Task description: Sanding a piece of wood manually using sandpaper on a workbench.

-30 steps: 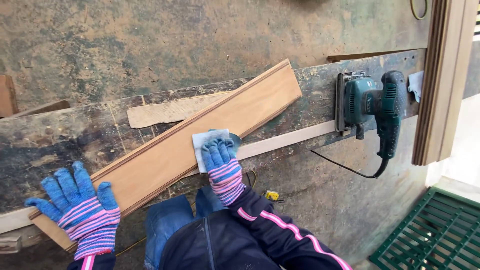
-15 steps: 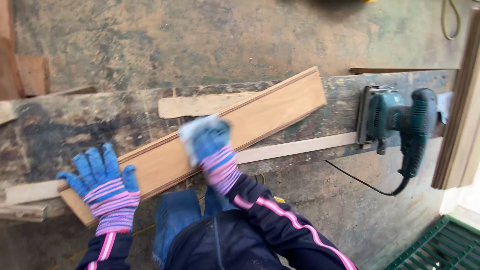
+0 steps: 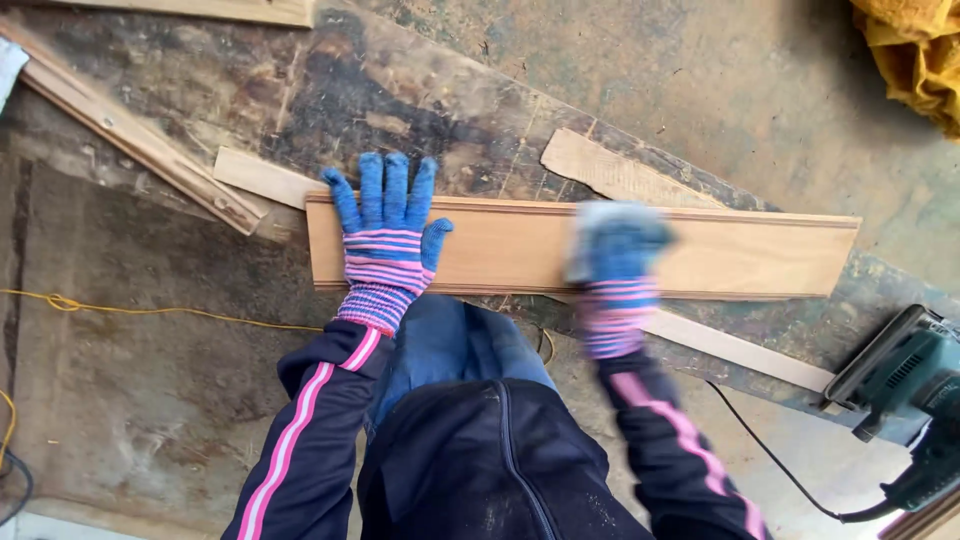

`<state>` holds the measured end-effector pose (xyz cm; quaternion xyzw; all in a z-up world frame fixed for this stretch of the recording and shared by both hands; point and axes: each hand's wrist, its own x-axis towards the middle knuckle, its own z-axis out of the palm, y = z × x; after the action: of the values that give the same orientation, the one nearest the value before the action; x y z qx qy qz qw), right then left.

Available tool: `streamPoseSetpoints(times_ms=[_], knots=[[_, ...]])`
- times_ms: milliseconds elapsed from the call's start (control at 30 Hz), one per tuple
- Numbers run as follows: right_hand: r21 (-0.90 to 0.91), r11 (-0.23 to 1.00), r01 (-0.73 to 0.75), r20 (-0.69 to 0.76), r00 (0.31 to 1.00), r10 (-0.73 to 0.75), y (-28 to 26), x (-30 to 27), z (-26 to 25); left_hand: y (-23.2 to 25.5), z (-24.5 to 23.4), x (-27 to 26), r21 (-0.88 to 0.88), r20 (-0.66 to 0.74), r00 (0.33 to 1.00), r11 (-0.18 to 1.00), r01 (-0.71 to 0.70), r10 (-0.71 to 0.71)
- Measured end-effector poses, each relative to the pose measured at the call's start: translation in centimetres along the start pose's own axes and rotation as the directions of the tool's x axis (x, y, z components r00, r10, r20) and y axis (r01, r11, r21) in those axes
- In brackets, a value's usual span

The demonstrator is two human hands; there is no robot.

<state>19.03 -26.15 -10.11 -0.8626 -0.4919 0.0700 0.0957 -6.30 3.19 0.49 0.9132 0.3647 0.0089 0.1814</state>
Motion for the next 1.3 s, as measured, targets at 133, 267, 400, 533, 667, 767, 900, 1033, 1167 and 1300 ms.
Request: streamPoseSetpoints(times_ms=[133,267,400,533,667,767,900,1033,1167,1300], knots=[[0.689,0.708,0.156,0.083,0.953,-0.291,-17.6,3.5,-3.4,-1.1,1.8,-0.4,0.058,-0.031,0.999,0.997,-0.041,0.043],[0.183,0.755,0.629,0.045,0.762,-0.646,-11.0,5.9,-9.9,-1.4,1.4,-2.3,0.190,-0.191,0.981,0.982,0.011,0.026],[0.165,0.878,0.449,0.189,0.860,-0.474,0.5,5.2,-16.7,-0.7,-2.6,-3.4,0.074,-0.442,0.834,0.913,0.400,-0.330],[0.144,0.856,0.497,0.257,0.816,-0.517,4.3,5.4,-14.8,-2.2,-0.2,-4.9,-0.426,-0.172,0.543,0.559,0.711,-0.822],[-0.066,0.624,0.778,0.216,0.622,-0.753,-5.1,6.9,-7.3,-3.0,1.4,-4.8,-0.496,-0.203,0.476,0.509,0.703,-0.855],[0.648,0.723,0.238,0.371,0.731,-0.573,-21.1,11.3,-5.0,-4.4,2.8,-5.4,-0.481,-0.224,0.515,0.553,0.680,-0.828],[0.683,0.638,0.356,0.260,0.698,-0.667,-21.3,11.3,-2.0,-5.3,4.5,-6.0,-0.594,-0.232,0.524,0.546,0.591,-0.819],[0.253,0.640,0.726,0.128,0.630,-0.766,-6.5,10.5,-9.6,-4.3,2.1,-5.2,-0.616,-0.206,0.517,0.521,0.592,-0.831],[0.091,0.868,0.488,0.218,0.841,-0.495,5.5,6.8,-15.3,-4.3,2.6,-5.6,-0.552,-0.208,0.547,0.559,0.619,-0.811],[0.172,0.871,0.460,0.177,0.855,-0.487,-1.2,8.6,-11.7,-3.9,1.6,-5.0,-0.619,-0.180,0.519,0.506,0.601,-0.836]])
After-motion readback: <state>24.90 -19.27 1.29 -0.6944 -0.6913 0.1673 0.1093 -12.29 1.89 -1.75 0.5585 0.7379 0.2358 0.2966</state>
